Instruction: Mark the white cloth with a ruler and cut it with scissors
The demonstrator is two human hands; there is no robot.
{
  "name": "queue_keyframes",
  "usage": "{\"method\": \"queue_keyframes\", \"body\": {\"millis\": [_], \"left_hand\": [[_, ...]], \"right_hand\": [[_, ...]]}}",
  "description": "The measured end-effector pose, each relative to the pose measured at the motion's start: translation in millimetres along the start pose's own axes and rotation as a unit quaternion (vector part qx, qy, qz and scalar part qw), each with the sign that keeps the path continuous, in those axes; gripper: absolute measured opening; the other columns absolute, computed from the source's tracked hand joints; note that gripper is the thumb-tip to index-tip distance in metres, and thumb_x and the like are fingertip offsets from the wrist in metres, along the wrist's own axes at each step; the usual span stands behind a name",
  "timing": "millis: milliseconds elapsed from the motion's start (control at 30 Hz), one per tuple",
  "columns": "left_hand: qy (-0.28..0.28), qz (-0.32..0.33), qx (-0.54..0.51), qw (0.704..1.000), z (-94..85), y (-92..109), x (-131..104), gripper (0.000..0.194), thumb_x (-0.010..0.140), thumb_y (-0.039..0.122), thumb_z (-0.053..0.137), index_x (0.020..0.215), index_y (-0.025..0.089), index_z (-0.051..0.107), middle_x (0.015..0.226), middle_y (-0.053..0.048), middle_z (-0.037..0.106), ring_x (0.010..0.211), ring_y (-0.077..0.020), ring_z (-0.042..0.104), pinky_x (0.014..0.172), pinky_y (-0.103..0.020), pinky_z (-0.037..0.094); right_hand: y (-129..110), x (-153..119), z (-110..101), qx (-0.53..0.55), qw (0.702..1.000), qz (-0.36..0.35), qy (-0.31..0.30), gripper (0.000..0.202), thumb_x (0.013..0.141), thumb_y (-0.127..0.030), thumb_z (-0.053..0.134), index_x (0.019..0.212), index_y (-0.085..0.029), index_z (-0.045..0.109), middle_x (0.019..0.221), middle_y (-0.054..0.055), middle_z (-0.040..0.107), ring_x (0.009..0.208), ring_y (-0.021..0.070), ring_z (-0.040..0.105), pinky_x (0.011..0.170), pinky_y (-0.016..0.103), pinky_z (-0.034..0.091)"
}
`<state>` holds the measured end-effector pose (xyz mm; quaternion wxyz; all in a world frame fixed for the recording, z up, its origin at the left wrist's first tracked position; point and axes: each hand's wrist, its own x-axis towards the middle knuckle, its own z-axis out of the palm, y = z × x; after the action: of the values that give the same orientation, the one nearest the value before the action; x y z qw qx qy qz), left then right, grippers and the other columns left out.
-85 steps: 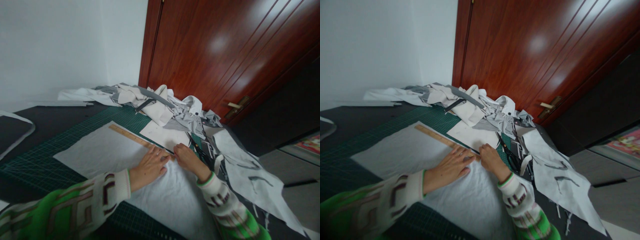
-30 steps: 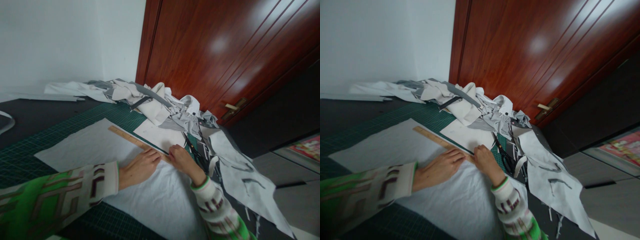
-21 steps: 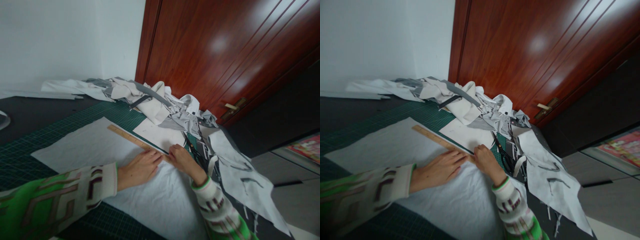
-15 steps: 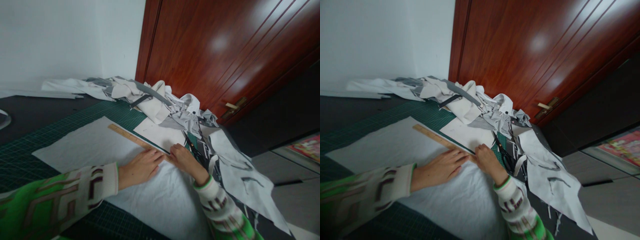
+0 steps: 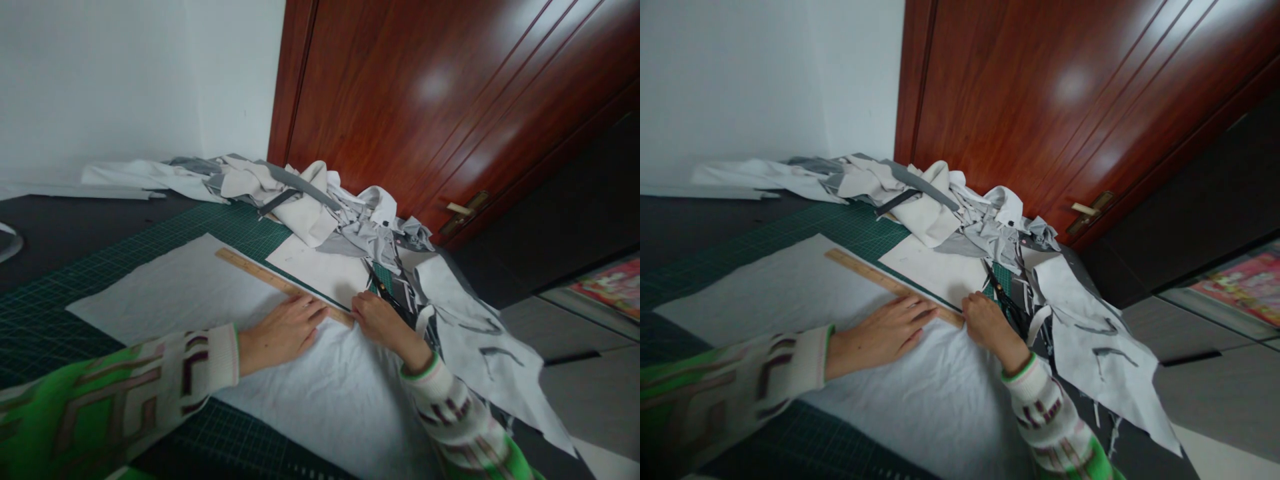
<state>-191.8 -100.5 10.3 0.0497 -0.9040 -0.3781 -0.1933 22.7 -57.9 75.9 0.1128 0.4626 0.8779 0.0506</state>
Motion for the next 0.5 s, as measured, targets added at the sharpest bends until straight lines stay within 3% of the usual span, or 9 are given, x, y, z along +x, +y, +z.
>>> {"method": "queue_keyframes", "body": {"millis": [267,500], "left_hand": [[-0.008,-0.005,-0.008,1.000,-3.7,1.5,1.5,0.037,0.095,0.022,0.051,0.131,0.013,0.054,0.130,-0.010,0.059,0.121,-0.0274,0.049,0.101,-0.041,0.042],[-0.026,-0.008,-0.013,1.000,-4.4,27.8,21.0,0.030,0.093,0.017,0.051,0.123,0.016,0.057,0.126,-0.008,0.060,0.117,-0.0273,0.051,0.097,-0.043,0.041]], "right_hand": [[-1.2,3.1,7.3,-0.003,1.000,0.003,0.010,0.020,0.091,-0.005,0.049,0.097,-0.010,0.067,0.099,0.014,0.069,0.101,0.0237,0.062,0.086,0.029,0.045],[-1.2,0.8,5.9,0.009,1.000,0.004,0.025,0.020,0.091,-0.003,0.048,0.091,-0.012,0.066,0.096,0.013,0.070,0.096,0.0222,0.063,0.083,0.028,0.046]]}}
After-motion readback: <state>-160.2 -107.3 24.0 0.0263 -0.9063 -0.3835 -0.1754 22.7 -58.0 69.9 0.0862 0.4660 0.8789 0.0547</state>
